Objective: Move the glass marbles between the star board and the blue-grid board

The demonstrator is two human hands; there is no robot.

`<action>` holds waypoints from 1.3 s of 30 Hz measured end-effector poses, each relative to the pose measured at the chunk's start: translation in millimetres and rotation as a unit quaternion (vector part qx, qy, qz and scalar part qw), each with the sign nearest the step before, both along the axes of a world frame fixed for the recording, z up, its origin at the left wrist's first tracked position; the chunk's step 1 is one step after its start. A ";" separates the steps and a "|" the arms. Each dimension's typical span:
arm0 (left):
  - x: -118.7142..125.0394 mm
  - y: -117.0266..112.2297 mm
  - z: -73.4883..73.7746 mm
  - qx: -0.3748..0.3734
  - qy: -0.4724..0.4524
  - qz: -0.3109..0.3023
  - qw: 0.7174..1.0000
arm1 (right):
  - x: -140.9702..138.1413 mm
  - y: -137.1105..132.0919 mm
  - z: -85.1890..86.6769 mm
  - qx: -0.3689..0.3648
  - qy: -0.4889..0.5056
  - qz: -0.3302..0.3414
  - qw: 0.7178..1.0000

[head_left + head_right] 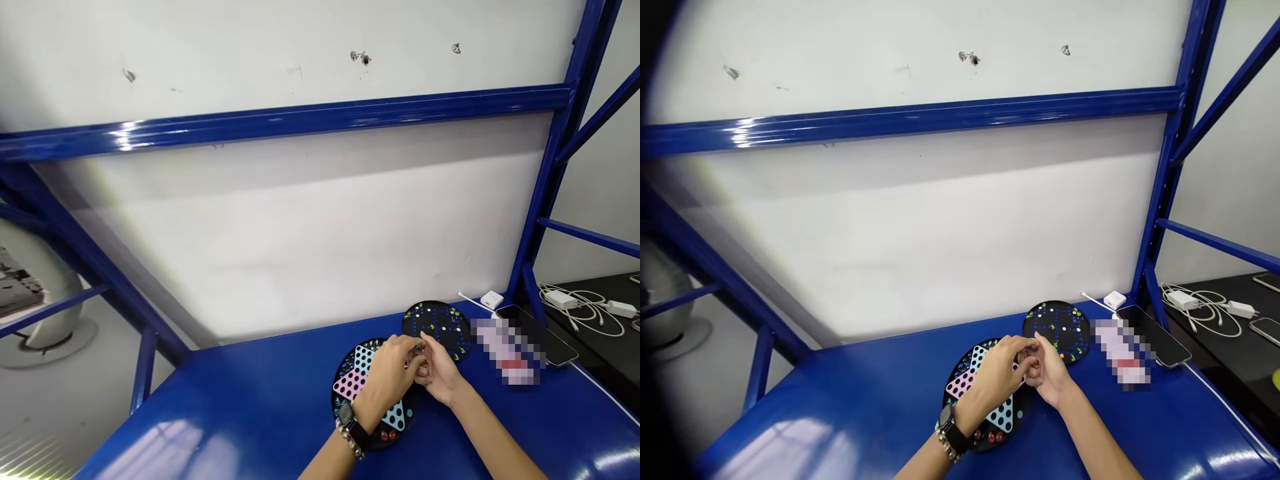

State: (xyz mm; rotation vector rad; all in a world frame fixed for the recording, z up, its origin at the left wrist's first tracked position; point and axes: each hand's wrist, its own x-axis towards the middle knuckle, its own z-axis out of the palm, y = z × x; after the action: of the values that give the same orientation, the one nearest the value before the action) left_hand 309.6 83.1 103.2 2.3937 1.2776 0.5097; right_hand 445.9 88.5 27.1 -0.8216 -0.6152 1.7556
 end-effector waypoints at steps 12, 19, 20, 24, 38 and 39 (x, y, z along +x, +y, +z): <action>-87.1 -40.1 -1.0 -0.154 0.163 -0.077 0.971 | 57.4 29.1 -30.6 -0.078 -0.095 -0.352 0.928; -93.6 -51.1 -15.4 -0.089 0.248 -0.098 0.960 | 52.9 24.8 -19.4 -0.007 -0.240 -0.379 0.893; -93.1 -51.3 -16.6 -0.086 0.268 -0.087 0.956 | 50.6 23.0 -17.0 0.016 -0.274 -0.372 0.887; -82.2 -53.2 -17.0 -0.088 0.343 -0.050 0.934 | 39.5 16.4 -13.0 0.091 -0.359 -0.340 0.864; -60.5 -51.5 -8.7 -0.108 0.353 -0.021 0.929 | 18.1 2.8 -5.8 0.216 -0.457 -0.298 0.810; -59.7 -52.2 -10.6 -0.113 0.353 -0.013 0.929 | 18.2 2.3 -5.4 0.218 -0.459 -0.296 0.808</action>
State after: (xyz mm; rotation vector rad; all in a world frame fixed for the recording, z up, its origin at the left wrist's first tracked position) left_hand 249.9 30.9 92.6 2.4608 1.4604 -0.5443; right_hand 464.1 90.8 21.7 -1.3367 -1.1779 0.5185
